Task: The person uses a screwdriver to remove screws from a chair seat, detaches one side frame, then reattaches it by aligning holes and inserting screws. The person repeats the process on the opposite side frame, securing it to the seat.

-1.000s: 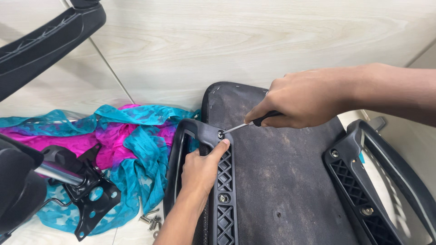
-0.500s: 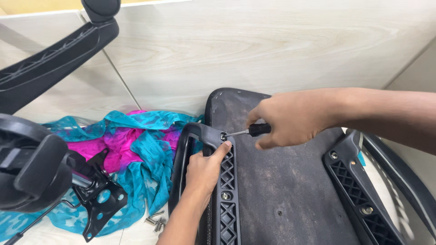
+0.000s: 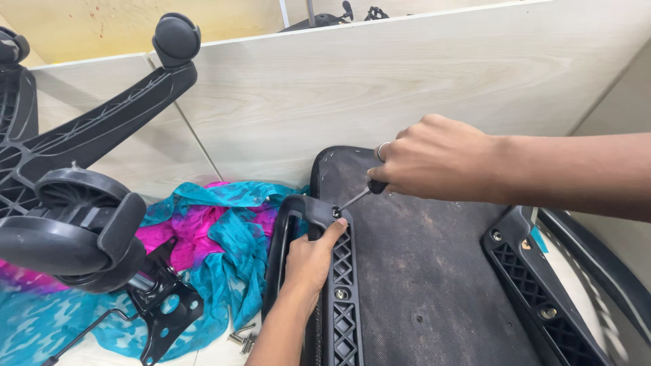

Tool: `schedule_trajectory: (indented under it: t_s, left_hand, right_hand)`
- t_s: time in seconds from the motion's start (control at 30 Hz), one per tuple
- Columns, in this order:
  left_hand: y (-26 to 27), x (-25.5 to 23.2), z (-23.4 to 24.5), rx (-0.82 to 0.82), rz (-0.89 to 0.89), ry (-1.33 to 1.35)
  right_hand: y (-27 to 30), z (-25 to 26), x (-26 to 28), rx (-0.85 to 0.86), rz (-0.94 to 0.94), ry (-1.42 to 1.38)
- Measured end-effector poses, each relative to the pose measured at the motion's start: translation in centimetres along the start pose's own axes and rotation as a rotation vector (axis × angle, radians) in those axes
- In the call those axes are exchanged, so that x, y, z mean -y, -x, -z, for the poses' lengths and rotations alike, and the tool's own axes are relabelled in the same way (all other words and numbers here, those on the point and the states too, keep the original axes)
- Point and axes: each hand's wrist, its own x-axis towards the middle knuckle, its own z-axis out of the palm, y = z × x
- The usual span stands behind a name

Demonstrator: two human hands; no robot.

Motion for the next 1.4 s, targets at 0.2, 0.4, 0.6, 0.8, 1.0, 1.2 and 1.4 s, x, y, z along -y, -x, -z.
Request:
schedule_trajectory:
  t_s: [0.2, 0.4, 0.6, 0.8, 1.0, 1.2, 1.4]
  left_hand:
    - [0.1, -0.1, -0.1, -0.039, 0.002, -0.04]
    - [0.1, -0.3, -0.1, -0.064, 0.041, -0.095]
    - [-0.1, -0.5, -0.2, -0.082, 0.042, -0.163]
    - [-0.6, -0.5, -0.3, -0.089, 0.064, -0.217]
    - [-1.3, -0.2, -0.5, -0.105, 0.062, -0.273]
    - [-1.2, -0.4, -0.5, -0.083, 0.082, -0.27]
    - [-1.5, -0.3, -0.6, -0.088, 0.091, -0.339]
  right_hand:
    - [-0.5, -1.4, -1.7, -0.137, 0.273, 0.033]
    - [-0.5, -1.8, -1.7, -0.166, 0.293, 0.033]
    - [-0.8, -1.3, -0.8, -0.183, 0.277, 0.014]
    - [-1.2, 0.4, 0.0, -0.051, 0.232, 0.021]
    - [-1.8, 1.9, 0.5, 0.073, 0.177, -0.024]
    - [-2.1, 3.3, 0.6, 0.277, -0.014, -0.169]
    - [-2.0, 4.5, 1.1, 0.387, -0.154, -0.219]
